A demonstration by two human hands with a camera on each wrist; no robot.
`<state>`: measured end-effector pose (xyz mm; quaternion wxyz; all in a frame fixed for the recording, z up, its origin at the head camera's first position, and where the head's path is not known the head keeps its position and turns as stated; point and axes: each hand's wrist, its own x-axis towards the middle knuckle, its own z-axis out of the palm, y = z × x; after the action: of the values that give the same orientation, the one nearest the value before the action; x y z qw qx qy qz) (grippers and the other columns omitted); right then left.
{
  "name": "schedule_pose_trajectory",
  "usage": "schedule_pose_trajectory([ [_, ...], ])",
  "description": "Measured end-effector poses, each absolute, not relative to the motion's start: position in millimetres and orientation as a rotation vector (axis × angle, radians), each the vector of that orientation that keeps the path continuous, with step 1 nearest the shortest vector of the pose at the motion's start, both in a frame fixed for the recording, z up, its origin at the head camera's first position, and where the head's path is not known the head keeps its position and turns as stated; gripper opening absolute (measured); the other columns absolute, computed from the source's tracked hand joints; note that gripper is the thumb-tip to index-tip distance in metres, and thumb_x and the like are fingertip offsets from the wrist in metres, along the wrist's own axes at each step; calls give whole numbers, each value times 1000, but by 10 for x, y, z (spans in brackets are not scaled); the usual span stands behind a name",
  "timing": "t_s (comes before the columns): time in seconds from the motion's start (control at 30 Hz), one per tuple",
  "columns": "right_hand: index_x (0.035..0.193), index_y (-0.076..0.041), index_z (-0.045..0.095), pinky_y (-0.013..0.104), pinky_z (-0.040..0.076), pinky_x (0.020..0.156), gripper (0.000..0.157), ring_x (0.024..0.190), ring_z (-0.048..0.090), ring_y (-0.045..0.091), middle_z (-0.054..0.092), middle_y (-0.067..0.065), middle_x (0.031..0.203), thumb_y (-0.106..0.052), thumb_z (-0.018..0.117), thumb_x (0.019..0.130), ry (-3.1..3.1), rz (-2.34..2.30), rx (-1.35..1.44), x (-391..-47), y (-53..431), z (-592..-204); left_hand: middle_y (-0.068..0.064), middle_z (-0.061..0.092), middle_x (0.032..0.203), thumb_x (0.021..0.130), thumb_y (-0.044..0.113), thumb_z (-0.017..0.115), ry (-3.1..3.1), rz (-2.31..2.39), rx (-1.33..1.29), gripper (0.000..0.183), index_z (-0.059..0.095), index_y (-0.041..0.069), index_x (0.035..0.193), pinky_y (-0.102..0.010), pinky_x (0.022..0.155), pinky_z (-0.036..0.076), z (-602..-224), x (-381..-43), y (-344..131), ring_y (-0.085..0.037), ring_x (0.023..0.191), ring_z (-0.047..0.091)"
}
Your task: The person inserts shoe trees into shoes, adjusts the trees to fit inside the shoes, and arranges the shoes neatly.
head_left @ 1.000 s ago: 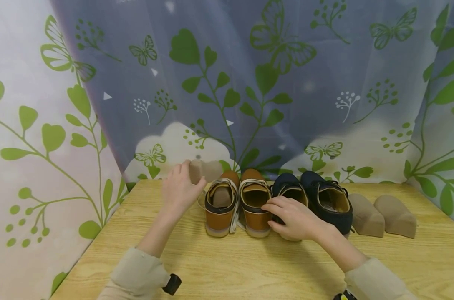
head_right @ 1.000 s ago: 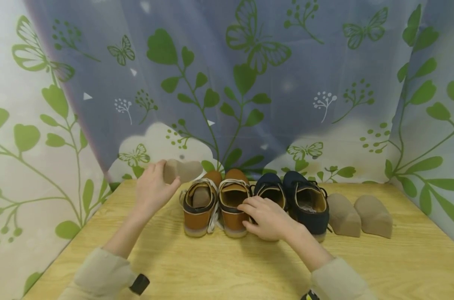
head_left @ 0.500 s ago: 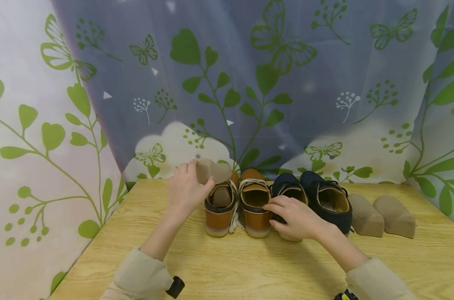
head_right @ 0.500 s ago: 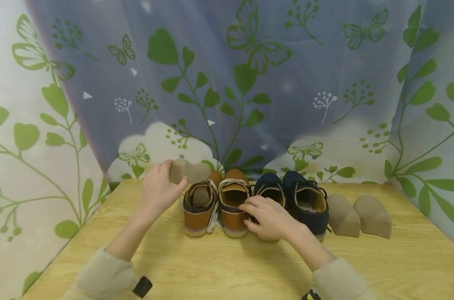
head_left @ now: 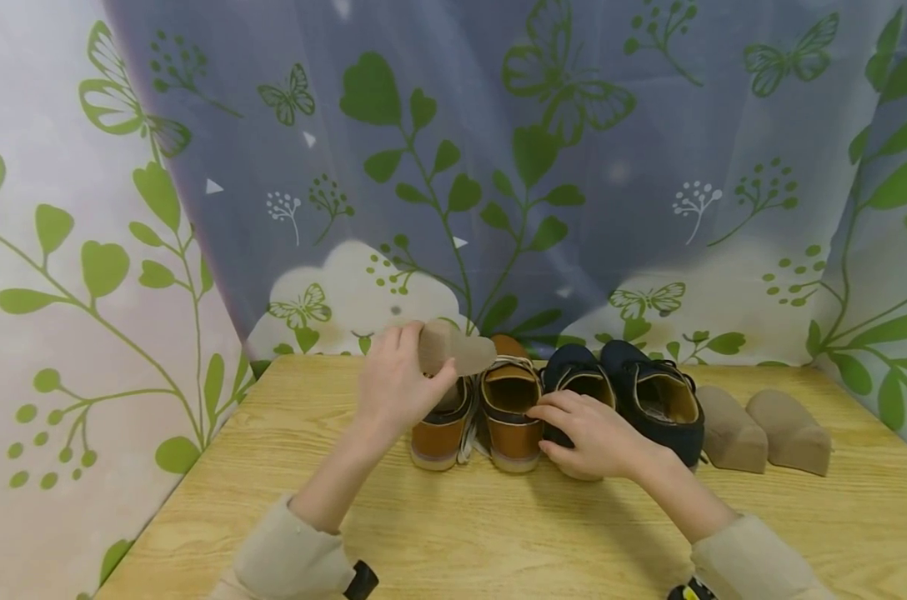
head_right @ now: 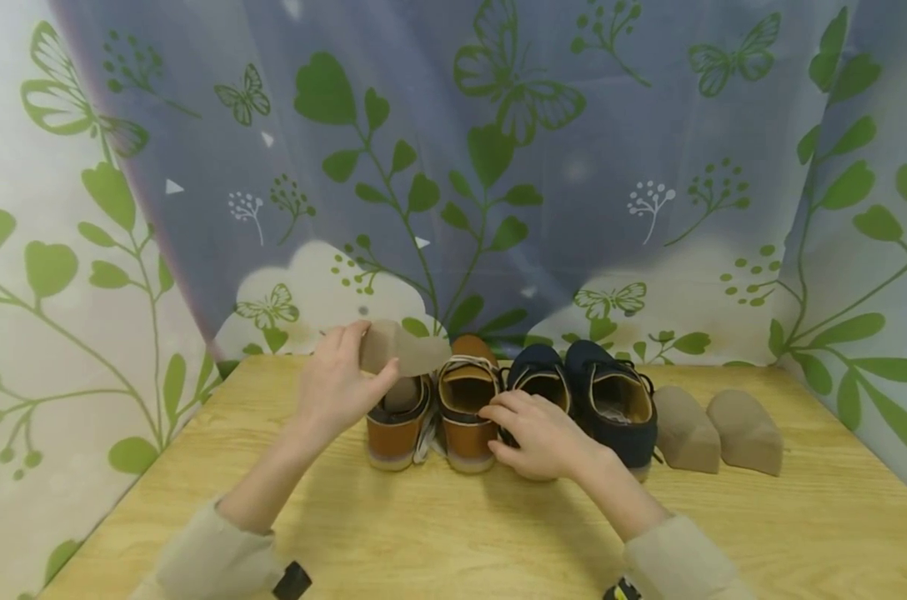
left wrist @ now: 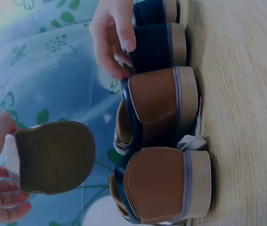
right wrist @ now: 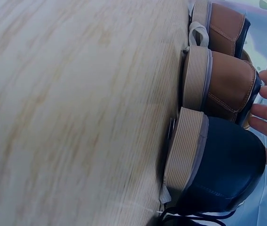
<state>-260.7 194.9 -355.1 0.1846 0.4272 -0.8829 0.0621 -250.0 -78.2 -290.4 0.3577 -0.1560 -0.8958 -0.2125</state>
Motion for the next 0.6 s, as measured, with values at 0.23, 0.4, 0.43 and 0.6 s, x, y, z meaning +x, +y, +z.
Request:
schedule_pose_trajectory([
  [0.23,120,-9,60,41,44,87,39,105,54,24,56,8,116,-28,64,86,-2503,190,1201,-2605,1950,-3554,-15,60,102,77,35,63,-2356,-564,-426,51,57,-2,113,-38,73,47,-2863,-2432,-722,-27,89,56],
  [0.4,121,-9,60,41,44,87,39,104,54,24,56,7,115,-27,64,86,-2495,198,1210,-2611,1960,-3559,-13,60,99,77,38,62,-2387,-547,-423,53,58,-1,112,-35,68,47,-2853,-2411,-682,-25,85,56],
  [0.43,121,-9,60,41,44,87,39,104,54,23,56,7,115,-27,64,86,-2493,201,1212,-2615,1963,-3561,-12,60,99,77,39,62,-2393,-544,-422,53,58,-1,112,-35,68,47,-2850,-2409,-670,-25,86,56],
  [0.6,120,-11,61,41,45,86,39,103,55,23,57,6,114,-27,65,85,-2479,210,1216,-2622,1970,-3557,-10,60,97,77,41,62,-2424,-542,-430,53,59,0,110,-35,69,47,-2841,-2394,-609,-24,84,56],
])
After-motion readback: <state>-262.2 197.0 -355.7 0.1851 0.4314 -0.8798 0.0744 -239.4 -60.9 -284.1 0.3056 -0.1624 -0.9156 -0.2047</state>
